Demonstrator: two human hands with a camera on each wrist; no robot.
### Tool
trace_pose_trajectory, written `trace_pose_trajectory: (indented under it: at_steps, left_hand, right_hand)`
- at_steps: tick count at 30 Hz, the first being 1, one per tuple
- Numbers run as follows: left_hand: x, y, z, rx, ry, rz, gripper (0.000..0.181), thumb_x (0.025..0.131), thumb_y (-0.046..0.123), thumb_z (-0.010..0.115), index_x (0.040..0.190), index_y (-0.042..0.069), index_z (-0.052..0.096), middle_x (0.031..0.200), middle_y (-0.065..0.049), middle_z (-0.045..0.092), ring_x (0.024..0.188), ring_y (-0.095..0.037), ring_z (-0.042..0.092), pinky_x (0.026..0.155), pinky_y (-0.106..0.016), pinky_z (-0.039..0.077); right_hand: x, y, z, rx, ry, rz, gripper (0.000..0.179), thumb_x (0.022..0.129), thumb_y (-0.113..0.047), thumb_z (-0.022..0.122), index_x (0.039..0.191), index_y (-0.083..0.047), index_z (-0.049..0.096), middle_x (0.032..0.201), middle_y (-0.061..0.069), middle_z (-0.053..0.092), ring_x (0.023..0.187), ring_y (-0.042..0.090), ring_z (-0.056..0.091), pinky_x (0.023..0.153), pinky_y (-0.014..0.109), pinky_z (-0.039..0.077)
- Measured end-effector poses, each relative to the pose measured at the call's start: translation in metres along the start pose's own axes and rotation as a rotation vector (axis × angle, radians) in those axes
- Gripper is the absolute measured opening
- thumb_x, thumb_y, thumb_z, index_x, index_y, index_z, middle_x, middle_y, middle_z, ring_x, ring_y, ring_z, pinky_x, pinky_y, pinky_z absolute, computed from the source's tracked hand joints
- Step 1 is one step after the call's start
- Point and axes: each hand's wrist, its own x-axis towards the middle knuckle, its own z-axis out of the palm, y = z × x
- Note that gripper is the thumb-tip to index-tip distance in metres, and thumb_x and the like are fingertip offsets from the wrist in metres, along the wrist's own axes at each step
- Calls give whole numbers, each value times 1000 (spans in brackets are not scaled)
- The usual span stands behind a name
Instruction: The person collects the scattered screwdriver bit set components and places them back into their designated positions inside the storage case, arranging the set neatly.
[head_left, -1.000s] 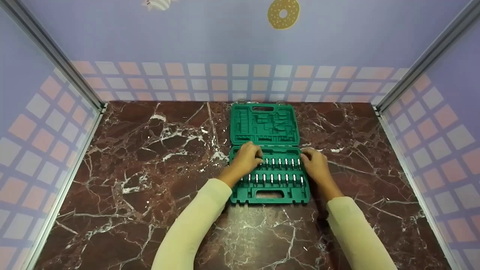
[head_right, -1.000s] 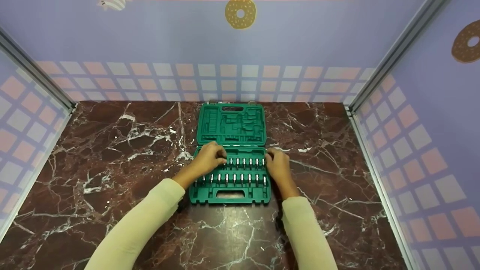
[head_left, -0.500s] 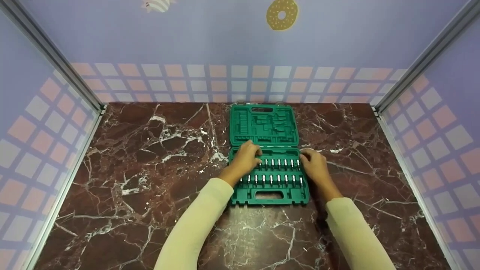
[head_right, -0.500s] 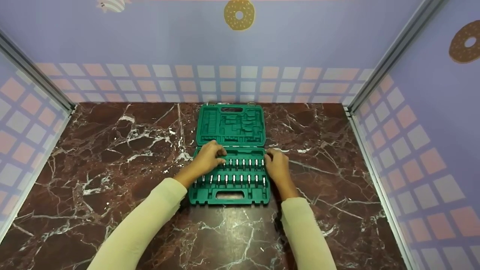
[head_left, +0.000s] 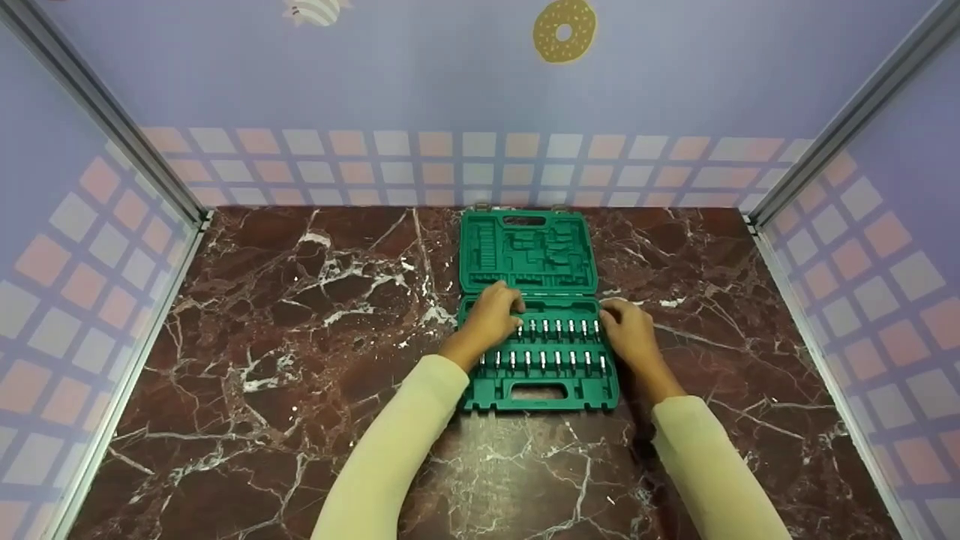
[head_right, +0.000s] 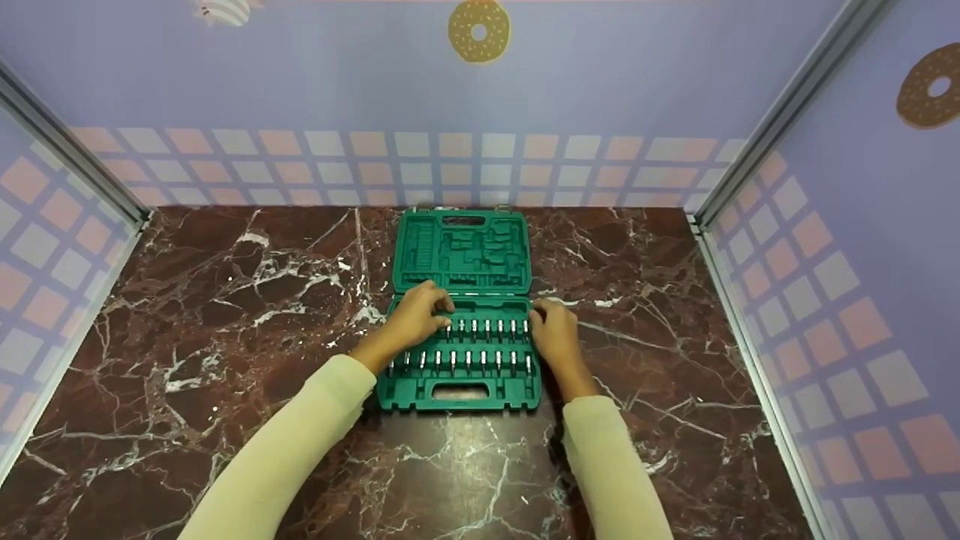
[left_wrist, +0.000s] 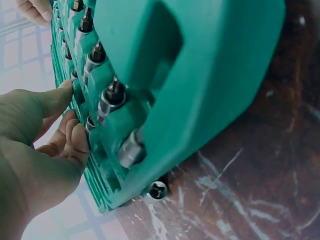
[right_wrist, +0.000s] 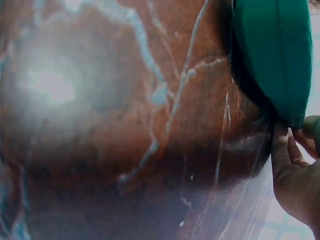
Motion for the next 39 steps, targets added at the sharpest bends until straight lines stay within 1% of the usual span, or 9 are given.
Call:
trace_pose_trajectory:
  at_steps: [1, 3, 6, 9, 14, 20, 26, 35, 39]
  left_hand:
    - [0, 0, 0, -8, 1, 1, 17, 96, 11, 74, 111, 4, 72, 158, -25, 43, 146, -40, 41, 105, -48, 52]
    - [-1, -2, 0, -26, 8, 18, 17, 95, 10, 74, 111, 4, 73, 151, -24, 49, 140, -39, 48, 103, -48, 53]
    - [-2, -7, -2, -69, 14, 67, 16, 95, 11, 75, 109, 3, 73, 129, -20, 62, 121, -34, 60, 97, -45, 56]
    - [-4, -14, -9, -120, 20, 138, 18, 94, 12, 76, 108, 1, 74, 108, -14, 63, 103, -29, 63, 91, -42, 56]
    - [-12, -27, -24, -159, 55, 206, 21, 93, 14, 78, 108, 0, 74, 107, -15, 65, 101, -30, 64, 91, -44, 56]
    - [-25, -42, -41, -190, 66, 181, 27, 95, 17, 76, 114, -1, 72, 112, -18, 66, 102, -33, 63, 90, -45, 55]
    - [-41, -61, -52, -169, 90, 138, 28, 93, 18, 77, 115, 0, 73, 115, -13, 67, 107, -30, 63, 97, -46, 54]
    - [-59, -81, -55, -147, 61, 125, 34, 87, 8, 74, 121, 2, 70, 126, -15, 66, 110, -36, 62, 98, -51, 53]
    - [-65, -86, -53, -107, 54, 73, 44, 84, 6, 76, 127, 3, 67, 131, -16, 63, 118, -38, 59, 104, -52, 50]
  right_hand:
    - [0, 0, 0, 2, -1, 2, 26, 102, -8, 62, 122, 6, 70, 127, 26, 69, 119, 43, 64, 101, 57, 51]
    - [0, 1, 0, 2, 3, -1, 25, 102, -8, 62, 121, 6, 70, 126, 26, 69, 119, 43, 65, 101, 57, 51]
    - [0, 1, 0, -3, 5, -7, 25, 102, -7, 62, 121, 6, 70, 126, 26, 69, 119, 43, 64, 102, 57, 51]
    - [0, 1, 0, -9, 5, -9, 25, 102, -7, 62, 121, 6, 71, 125, 26, 70, 119, 43, 64, 102, 57, 51]
    - [0, 1, 0, -7, 9, -5, 25, 102, -8, 62, 120, 6, 71, 125, 26, 70, 118, 43, 65, 101, 57, 51]
    - [1, 1, 0, -3, 7, 5, 25, 102, -8, 62, 120, 6, 71, 125, 26, 70, 118, 43, 65, 101, 56, 51]
    - [0, 1, 0, 0, 12, -6, 24, 101, -8, 63, 120, 6, 71, 125, 25, 70, 118, 42, 65, 102, 56, 51]
    - [-1, 2, 1, -2, 17, -3, 24, 101, -8, 63, 120, 6, 71, 125, 25, 70, 118, 43, 65, 102, 56, 51]
    - [0, 2, 0, 1, 20, -4, 24, 101, -7, 63, 119, 6, 71, 124, 25, 70, 118, 43, 65, 103, 56, 51]
